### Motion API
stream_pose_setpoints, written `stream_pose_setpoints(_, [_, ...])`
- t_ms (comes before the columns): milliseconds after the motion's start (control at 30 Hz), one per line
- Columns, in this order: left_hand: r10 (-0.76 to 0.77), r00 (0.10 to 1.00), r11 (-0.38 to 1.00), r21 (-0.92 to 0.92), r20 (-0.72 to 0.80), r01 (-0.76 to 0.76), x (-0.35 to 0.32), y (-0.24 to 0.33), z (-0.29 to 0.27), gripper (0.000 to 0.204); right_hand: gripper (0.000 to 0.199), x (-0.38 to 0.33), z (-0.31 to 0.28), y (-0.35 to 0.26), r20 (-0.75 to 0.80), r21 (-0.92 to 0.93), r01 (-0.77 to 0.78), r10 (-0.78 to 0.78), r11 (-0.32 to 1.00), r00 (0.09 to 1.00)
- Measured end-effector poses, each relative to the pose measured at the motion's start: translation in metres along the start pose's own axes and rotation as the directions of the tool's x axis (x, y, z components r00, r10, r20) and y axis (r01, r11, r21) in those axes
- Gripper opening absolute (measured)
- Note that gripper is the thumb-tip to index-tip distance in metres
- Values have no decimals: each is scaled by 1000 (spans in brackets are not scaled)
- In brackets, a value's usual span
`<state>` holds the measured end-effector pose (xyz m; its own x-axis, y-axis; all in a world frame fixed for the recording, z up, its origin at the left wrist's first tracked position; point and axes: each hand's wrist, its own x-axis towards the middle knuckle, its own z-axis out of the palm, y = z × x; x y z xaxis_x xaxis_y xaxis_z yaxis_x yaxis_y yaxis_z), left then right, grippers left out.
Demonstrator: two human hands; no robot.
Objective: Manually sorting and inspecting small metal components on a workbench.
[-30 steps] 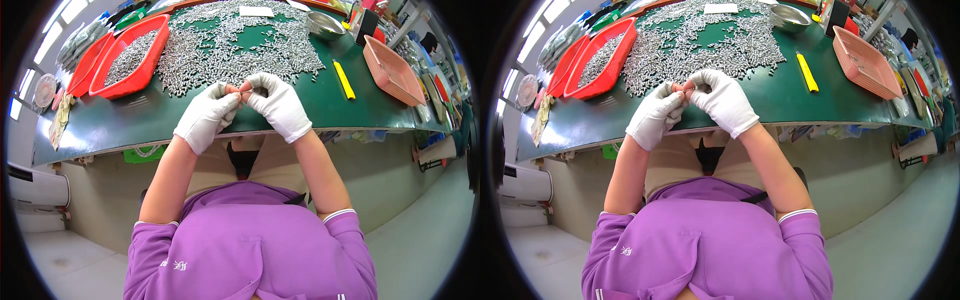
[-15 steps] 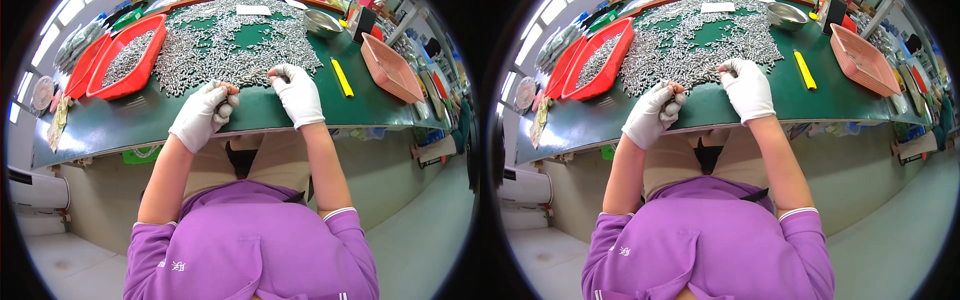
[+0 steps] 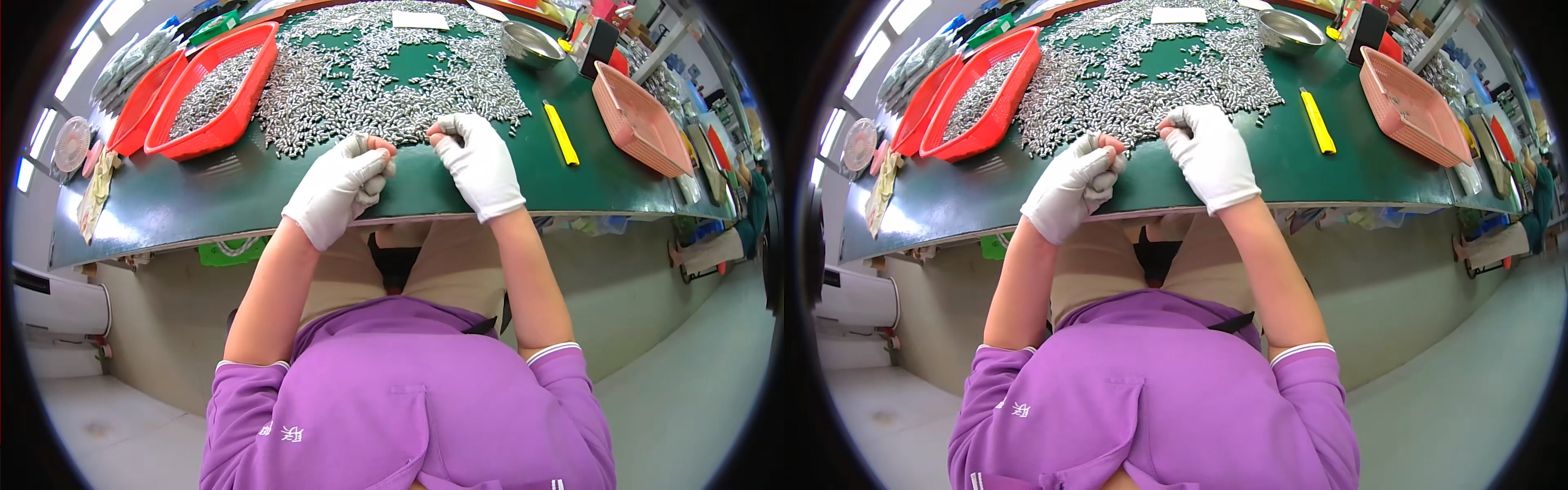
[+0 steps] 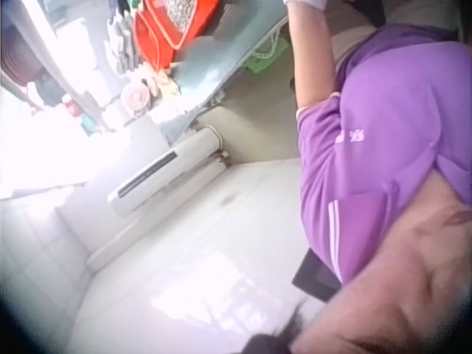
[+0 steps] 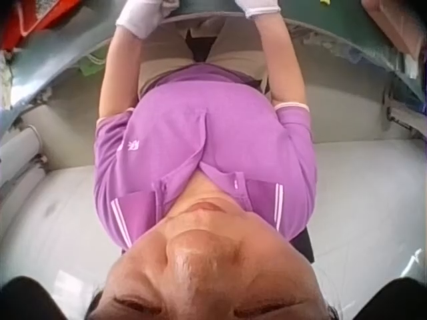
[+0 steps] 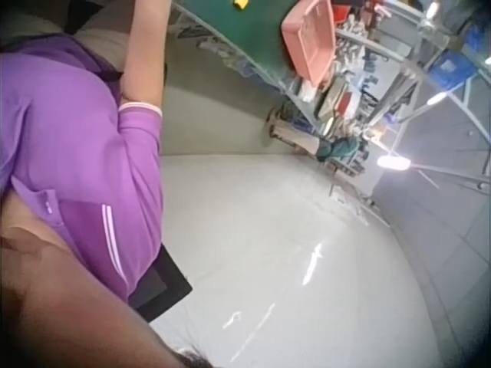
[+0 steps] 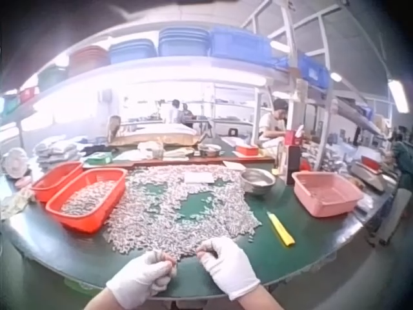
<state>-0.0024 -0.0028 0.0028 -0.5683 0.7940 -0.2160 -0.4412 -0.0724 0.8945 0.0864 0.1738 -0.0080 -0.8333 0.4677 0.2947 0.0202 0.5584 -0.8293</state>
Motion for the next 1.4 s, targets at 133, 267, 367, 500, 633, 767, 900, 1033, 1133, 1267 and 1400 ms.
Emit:
stream_pose_setpoints(133, [2, 1000, 999, 51, -5, -2, 1, -1, 4, 22, 8, -13, 11, -15, 45, 414, 24, -47, 910, 998])
stream_pose_setpoints(267, [16, 1000, 999, 44, -12, -15, 2, -3, 3, 20, 8, -13, 19, -18, 69, 380, 38, -70, 924, 995])
stream_pose_setpoints(367, [27, 999, 999, 30, -19, -26, 1, -4, 2, 19, 9, -11, 20, -15, 120, 454, -11, -48, 891, 992])
stream_pose_setpoints(500, [35, 999, 999, 20, -6, -35, 1, -3, 1, 15, 11, -9, 21, -13, 151, 447, -26, -47, 894, 987])
stream_pose_setpoints(633, [23, 999, 999, 22, 22, -24, 0, -1, 2, 13, 12, -9, 20, -16, 163, 450, -42, -36, 892, 986])
stream_pose_setpoints(767, [23, 1000, 1000, 7, 18, -24, 0, -2, 1, 13, 11, -10, 20, -19, 154, 462, -32, -44, 886, 987])
stream_pose_setpoints(900, [17, 998, 1000, -1, 61, -17, 3, -3, -4, 13, 10, -16, 24, -15, 71, 402, 13, -46, 915, 996])
stream_pose_setpoints(1033, [29, 999, 998, -57, 33, -27, 2, -3, -2, 13, 12, -17, 29, -15, -21, 368, 181, -186, 912, 982])
stream_pose_setpoints(1133, [18, 1000, 999, -37, 24, -17, 1, -2, -1, 12, 14, -16, 31, -11, -12, 425, 142, -151, 894, 988])
stream_pose_setpoints(1267, [8, 999, 999, -39, 49, -6, 2, -3, -5, 12, 15, -19, 33, -13, -51, 379, 191, -186, 906, 981])
stream_pose_setpoints(1400, [14, 995, 994, -110, 95, -3, 1, -3, -7, 11, 16, -24, 35, -18, -114, 351, 206, -177, 914, 978])
